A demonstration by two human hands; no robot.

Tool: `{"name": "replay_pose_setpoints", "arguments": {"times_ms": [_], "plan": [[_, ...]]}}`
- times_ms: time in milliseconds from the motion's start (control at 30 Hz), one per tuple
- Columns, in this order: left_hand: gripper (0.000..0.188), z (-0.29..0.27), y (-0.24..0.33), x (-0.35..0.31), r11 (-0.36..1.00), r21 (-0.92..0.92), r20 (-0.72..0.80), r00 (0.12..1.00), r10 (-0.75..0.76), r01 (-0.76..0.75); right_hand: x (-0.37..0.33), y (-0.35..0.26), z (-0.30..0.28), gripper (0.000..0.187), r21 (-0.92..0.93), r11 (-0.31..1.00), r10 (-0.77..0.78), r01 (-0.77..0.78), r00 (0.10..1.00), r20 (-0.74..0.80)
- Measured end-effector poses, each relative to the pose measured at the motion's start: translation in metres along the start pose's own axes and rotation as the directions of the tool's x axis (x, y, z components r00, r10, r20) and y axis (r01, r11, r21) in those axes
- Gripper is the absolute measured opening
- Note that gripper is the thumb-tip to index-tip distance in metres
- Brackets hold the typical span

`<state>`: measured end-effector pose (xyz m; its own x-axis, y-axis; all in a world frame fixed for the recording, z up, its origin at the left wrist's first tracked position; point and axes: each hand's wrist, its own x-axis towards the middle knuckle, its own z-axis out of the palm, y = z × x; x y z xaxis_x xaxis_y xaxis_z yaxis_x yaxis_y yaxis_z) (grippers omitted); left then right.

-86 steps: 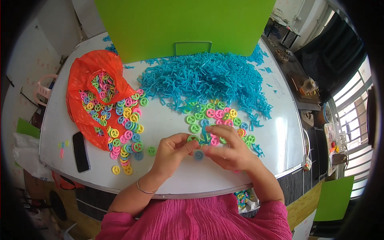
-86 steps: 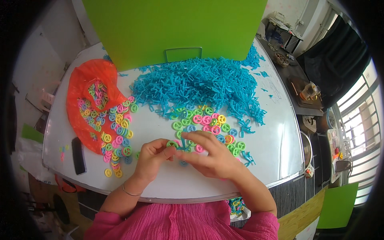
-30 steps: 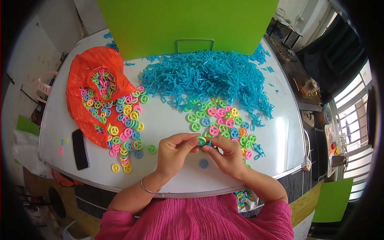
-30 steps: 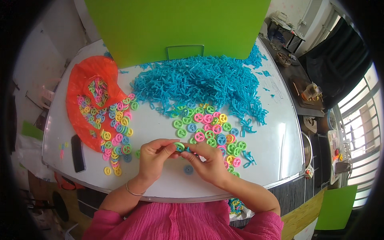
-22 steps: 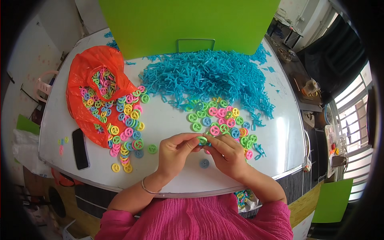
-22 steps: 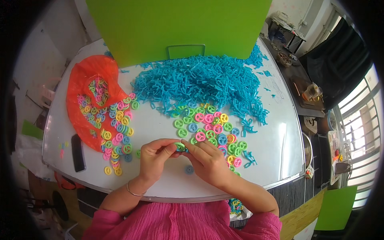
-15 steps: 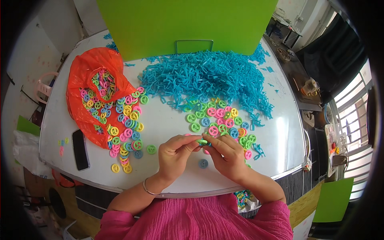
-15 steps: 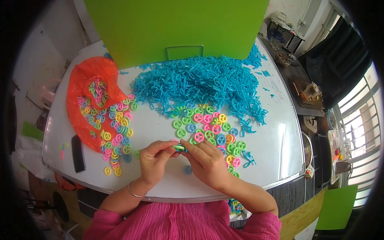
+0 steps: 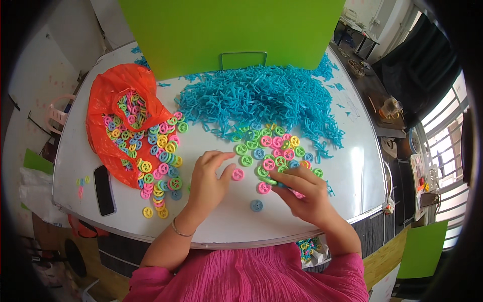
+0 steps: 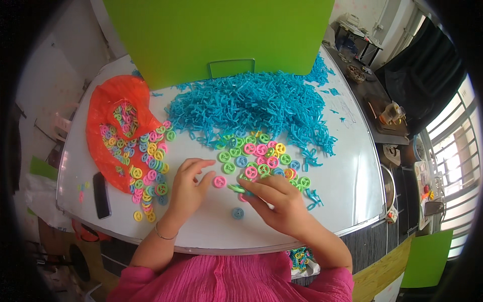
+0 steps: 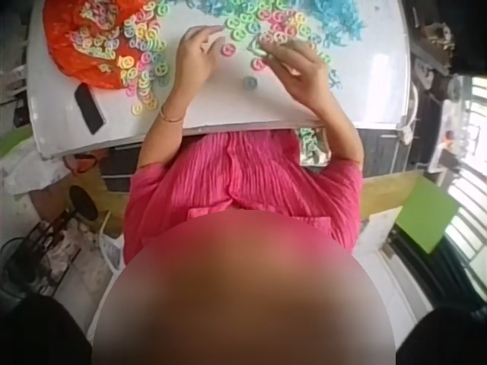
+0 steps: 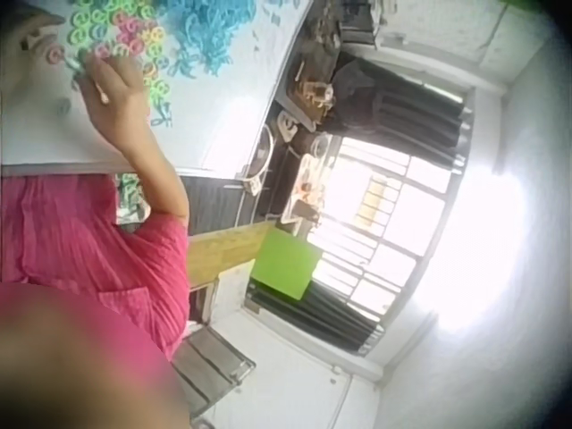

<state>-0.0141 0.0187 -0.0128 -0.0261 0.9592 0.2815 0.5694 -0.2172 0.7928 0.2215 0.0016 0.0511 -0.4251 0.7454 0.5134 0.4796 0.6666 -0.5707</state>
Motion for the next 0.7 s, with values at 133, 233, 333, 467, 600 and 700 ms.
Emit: {"name": "replay_pose_setpoints", "arguments": {"times_ms": [133,233,333,467,600,700], "plan": [[0.030,-0.005,0.000,-0.004,0.966,0.252,0.097,0.995,0.038,-0.062,-0.030,-0.001,-0.066,0.036,0.247,0.955,0.020,-0.166,0.863,0.505],[0.032,-0.002,0.001,-0.005,0.971,0.229,0.145,0.989,0.035,-0.068,-0.065,0.003,-0.104,0.036,0.202,0.940,0.025,-0.276,0.644,0.765],[0.030,0.001,0.002,-0.006,0.968,0.245,0.177,0.984,0.015,-0.058,-0.092,0.003,-0.112,0.038,0.121,0.934,0.079,-0.335,0.525,0.847],[0.032,0.002,0.005,-0.004,0.961,0.258,0.178,0.983,0.050,-0.095,-0.092,0.004,-0.109,0.045,0.123,0.918,0.159,-0.378,0.634,0.756],[0.030,0.004,0.010,-0.003,0.998,0.015,0.172,0.983,-0.069,0.068,-0.068,0.023,-0.089,0.036,-0.102,0.857,0.494,-0.505,0.751,0.438],[0.026,0.008,0.014,-0.003,0.976,-0.180,0.136,0.986,-0.100,0.124,-0.053,0.040,-0.070,0.031,-0.258,0.816,0.542,-0.518,0.840,0.027]]}}
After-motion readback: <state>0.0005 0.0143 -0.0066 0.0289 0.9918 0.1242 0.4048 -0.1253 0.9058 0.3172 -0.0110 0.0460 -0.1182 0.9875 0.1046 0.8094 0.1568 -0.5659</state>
